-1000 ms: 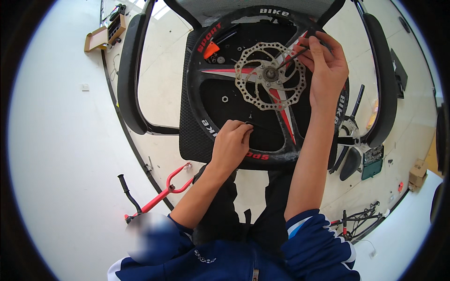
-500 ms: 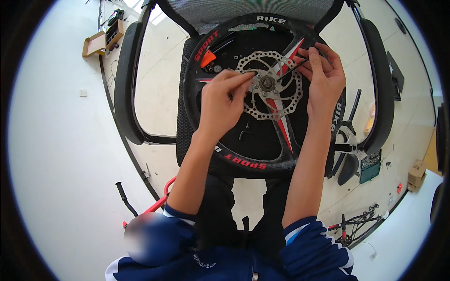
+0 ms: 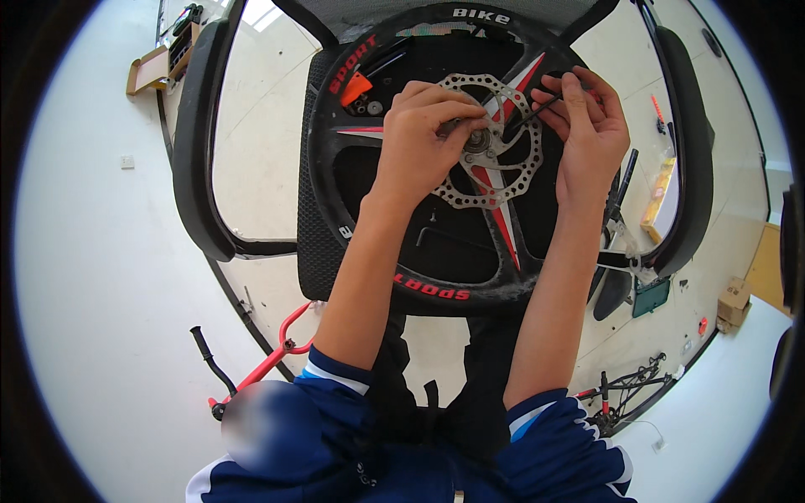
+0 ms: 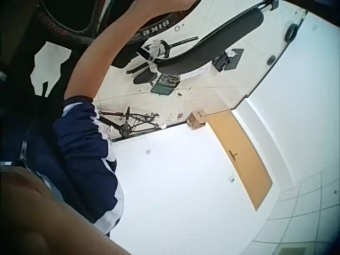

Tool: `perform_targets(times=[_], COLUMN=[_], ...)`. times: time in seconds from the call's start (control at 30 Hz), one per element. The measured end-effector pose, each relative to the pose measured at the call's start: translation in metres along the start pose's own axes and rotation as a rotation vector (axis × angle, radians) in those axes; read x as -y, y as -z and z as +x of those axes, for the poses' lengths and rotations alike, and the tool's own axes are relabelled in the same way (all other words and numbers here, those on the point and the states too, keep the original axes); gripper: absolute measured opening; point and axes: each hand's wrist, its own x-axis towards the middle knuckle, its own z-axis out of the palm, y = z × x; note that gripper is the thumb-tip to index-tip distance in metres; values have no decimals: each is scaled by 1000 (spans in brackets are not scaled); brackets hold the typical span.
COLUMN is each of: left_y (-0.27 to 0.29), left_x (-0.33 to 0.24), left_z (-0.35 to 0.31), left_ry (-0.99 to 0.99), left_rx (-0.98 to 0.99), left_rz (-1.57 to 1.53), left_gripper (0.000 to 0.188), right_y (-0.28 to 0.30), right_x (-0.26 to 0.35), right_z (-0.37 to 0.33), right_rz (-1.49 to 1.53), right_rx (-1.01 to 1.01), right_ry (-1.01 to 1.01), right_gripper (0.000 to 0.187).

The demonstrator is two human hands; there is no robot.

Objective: The person sits on the floor and works on a bicycle wheel placed on a chair. They use a small tool to tighten or adjust components on the wheel's hub and disc brake rotor.

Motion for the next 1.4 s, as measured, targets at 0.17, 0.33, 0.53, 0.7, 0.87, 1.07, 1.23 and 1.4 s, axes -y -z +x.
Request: perform_targets(times=[0.17,0.33,0.53,0.7,0.87,1.07,1.23,1.4], left_y=[-5,-4,-3,-5,-2,-1,3,3], left_x=[-3,-3,-6,-6,-3,-5,-4,-4], left_z=[-2,0,-1,-2,-1,-1,0,0], left_ry=[48,64,122,99,111,158,167,148], left_rx=[-36,-32,-13,-17,1,-10,32,41], left_rz=[30,-3,13,60,29,-55,-57,-26], left_gripper=[21,20,18,18,17,23,32,30], right_y=[-8,-14,-14,-15,-17,-22,-26,-25], right_x=[2,3,1,-1,2,4,1,1], right_z=[-4,-5,-5,-6,-4,-8,-9,-9], right_rz=[-1,28,28,56,75,95,96,21], right_rx=[6,8,14,22,-23,24,60,64], right_ry=[29,47,34,42,169,207,196,231], right_gripper=[31,25,24,25,25,25,23,21])
